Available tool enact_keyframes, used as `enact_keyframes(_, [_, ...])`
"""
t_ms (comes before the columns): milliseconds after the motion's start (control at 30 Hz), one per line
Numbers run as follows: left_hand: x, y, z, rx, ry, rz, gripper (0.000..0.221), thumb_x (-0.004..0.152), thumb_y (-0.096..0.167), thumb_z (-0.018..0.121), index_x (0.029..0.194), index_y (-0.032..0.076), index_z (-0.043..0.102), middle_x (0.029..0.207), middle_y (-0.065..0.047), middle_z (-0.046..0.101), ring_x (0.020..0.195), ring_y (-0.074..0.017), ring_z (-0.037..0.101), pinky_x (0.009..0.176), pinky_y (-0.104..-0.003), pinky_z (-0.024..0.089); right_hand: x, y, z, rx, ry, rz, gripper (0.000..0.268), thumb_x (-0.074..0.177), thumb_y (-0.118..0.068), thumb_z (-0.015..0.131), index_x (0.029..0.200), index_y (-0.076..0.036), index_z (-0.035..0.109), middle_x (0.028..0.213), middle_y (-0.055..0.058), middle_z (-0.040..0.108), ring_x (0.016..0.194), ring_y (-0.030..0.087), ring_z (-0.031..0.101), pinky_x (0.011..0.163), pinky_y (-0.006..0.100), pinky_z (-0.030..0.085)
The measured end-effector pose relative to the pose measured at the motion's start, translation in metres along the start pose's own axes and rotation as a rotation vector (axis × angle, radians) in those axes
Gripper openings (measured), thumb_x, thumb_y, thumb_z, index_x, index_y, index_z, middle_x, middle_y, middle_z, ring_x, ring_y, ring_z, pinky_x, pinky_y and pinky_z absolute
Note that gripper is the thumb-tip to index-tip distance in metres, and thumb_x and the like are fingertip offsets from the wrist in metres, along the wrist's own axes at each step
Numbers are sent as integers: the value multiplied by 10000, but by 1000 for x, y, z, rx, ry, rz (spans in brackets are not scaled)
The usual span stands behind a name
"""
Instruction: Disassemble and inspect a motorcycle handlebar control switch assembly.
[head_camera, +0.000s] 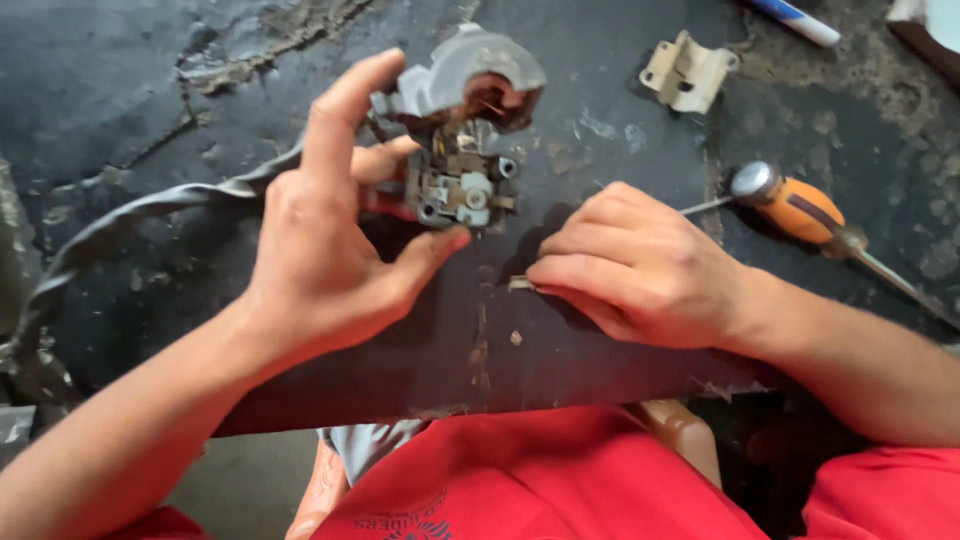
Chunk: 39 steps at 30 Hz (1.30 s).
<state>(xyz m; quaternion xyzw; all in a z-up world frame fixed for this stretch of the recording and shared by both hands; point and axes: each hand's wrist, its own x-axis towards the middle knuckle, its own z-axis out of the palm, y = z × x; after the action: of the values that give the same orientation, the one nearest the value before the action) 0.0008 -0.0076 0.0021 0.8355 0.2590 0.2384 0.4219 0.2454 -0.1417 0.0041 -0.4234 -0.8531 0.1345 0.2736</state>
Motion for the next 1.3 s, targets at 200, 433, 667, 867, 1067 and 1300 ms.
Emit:
enact_keyframes(200, [-2, 0, 0, -79, -17, -50, 1007, 818, 72, 890, 1593, 61, 246, 1134, -149, 776, 1013, -205, 808, 903, -308, 651, 5, 5, -6, 93, 85, 33, 266, 787, 7, 819, 1020, 2, 690, 991, 128, 715, 856, 285, 681, 758, 390, 540])
enact_keyframes(433, [0, 1, -3, -144, -43, -80, 965, 802, 78, 890, 1568, 58, 303, 1117, -138, 765, 1024, -229, 802, 902, -326, 643, 12, 8, -9, 105, 183, 97, 223, 772, 40, 834, 940, 8, 692, 882, 115, 714, 782, 260, 700, 690, 351, 538])
enact_keyframes(667, [0, 0, -1, -158, -85, -82, 971, 780, 141, 900, 1553, 74, 316, 1057, -158, 761, 942, -260, 796, 814, -338, 645, 12, 11, -13, 10, 261, 94, 254, 777, 52, 863, 969, 6, 704, 868, 108, 706, 744, 257, 660, 683, 354, 524])
enact_keyframes(867, [5, 2, -3, -178, -117, -89, 987, 755, 162, 892, 1547, 82, 308, 1069, -150, 763, 899, -274, 790, 776, -353, 639, 21, 19, -4, 50, 280, 73, 273, 780, 60, 883, 992, 4, 720, 901, 126, 722, 742, 252, 655, 679, 357, 516])
enact_keyframes(1067, [-1, 0, -4, -118, -107, 22, 985, 756, 183, 884, 1547, 92, 305, 1093, -119, 766, 870, -311, 739, 727, -395, 581, 21, 17, 1, 104, 285, 120, 295, 783, 69, 873, 1026, -9, 725, 959, 142, 727, 773, 264, 675, 697, 351, 524])
enact_keyframes(1300, [-2, -2, -2, -119, -101, 51, 986, 756, 193, 878, 1548, 94, 299, 1067, -132, 765, 873, -331, 738, 738, -414, 570, 24, 6, 5, 122, 265, 261, 225, 773, 52, 882, 944, -24, 756, 757, 90, 663, 636, 205, 632, 599, 315, 469])
